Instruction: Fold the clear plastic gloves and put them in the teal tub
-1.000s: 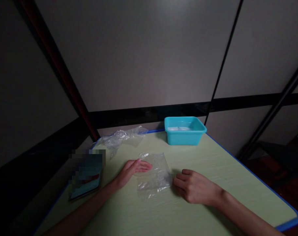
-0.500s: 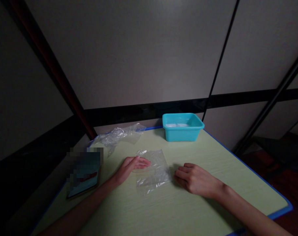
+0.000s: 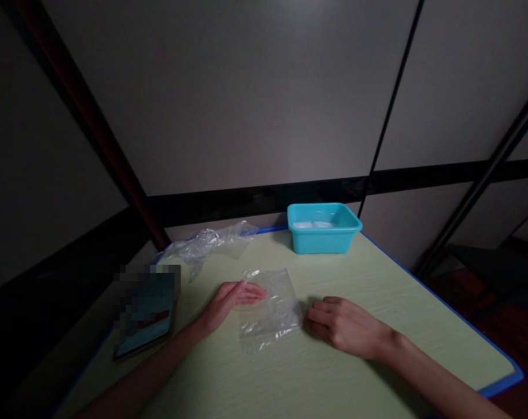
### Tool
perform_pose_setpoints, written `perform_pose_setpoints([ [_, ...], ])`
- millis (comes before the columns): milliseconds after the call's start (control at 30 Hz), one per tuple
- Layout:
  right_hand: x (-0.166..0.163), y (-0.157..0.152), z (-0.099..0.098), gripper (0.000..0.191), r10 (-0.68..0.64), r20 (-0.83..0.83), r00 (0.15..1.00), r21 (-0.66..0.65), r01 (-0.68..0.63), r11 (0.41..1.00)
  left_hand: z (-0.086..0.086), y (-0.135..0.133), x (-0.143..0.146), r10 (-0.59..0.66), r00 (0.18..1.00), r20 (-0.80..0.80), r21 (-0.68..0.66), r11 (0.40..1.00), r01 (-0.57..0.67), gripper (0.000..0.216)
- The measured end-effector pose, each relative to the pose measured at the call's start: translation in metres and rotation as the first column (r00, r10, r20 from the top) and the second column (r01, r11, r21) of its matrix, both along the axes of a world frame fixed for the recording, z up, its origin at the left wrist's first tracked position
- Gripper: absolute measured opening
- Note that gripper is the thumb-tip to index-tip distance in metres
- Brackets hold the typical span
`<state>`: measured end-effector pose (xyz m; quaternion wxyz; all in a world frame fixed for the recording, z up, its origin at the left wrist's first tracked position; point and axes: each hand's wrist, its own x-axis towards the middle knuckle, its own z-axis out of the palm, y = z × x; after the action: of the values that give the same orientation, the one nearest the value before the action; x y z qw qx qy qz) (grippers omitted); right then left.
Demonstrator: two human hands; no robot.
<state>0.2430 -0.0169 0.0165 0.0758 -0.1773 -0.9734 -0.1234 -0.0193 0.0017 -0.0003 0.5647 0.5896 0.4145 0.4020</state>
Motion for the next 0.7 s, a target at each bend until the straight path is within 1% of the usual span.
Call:
perform_pose_setpoints([
  [100, -0.008, 0.011, 0.007, 0.031, -0.106, -0.079, 0.991, -0.152, 0.094, 0.984, 0.001, 0.000, 0.000, -0.013, 1.000, -0.009, 0.026, 1.000, 0.013, 0.056],
  [167, -0.015, 0.022, 0.009, 0.034, -0.190, -0.122, 0.974, -0.244, 0.157, 0.957, 0.002, -0.001, 0.001, -0.009, 0.999, -0.045, 0.096, 0.995, 0.014, 0.051],
  [233, -0.024, 0.033, 0.007, 0.045, -0.261, -0.141, 0.955, -0.280, 0.215, 0.936, 0.005, -0.002, 0.001, 0.056, 0.988, -0.142, 0.231, 0.973, -0.022, 0.040],
  [300, -0.032, 0.041, 0.002, 0.058, -0.300, -0.128, 0.945, -0.293, 0.252, 0.922, 0.007, -0.004, 0.001, 0.157, 0.937, -0.311, 0.398, 0.917, -0.022, 0.032],
  [367, -0.038, 0.047, -0.005, 0.064, -0.319, -0.098, 0.942, -0.308, 0.276, 0.910, 0.009, -0.007, 0.001, 0.228, 0.828, -0.512, 0.510, 0.856, 0.080, 0.038],
  [400, -0.041, 0.048, -0.008, 0.066, -0.327, -0.084, 0.941, -0.313, 0.286, 0.906, 0.008, -0.008, 0.001, 0.247, 0.758, -0.604, 0.531, 0.834, 0.151, 0.044],
  [467, -0.044, 0.049, -0.014, 0.068, -0.333, -0.059, 0.941, -0.318, 0.298, 0.900, 0.005, -0.011, 0.001, 0.271, 0.619, -0.737, 0.525, 0.806, 0.273, 0.054],
  [500, -0.045, 0.049, -0.016, 0.069, -0.332, -0.050, 0.942, -0.319, 0.301, 0.899, 0.004, -0.012, 0.000, 0.281, 0.558, -0.781, 0.512, 0.800, 0.313, 0.059],
  [600, -0.045, 0.048, -0.021, 0.070, -0.330, -0.034, 0.943, -0.323, 0.302, 0.897, -0.001, -0.014, 0.000, 0.283, 0.412, -0.866, 0.444, 0.814, 0.374, 0.068],
  [700, -0.044, 0.048, -0.023, 0.070, -0.335, -0.031, 0.942, -0.323, 0.308, 0.895, -0.001, -0.015, -0.001, 0.260, 0.317, -0.912, 0.374, 0.845, 0.382, 0.071],
])
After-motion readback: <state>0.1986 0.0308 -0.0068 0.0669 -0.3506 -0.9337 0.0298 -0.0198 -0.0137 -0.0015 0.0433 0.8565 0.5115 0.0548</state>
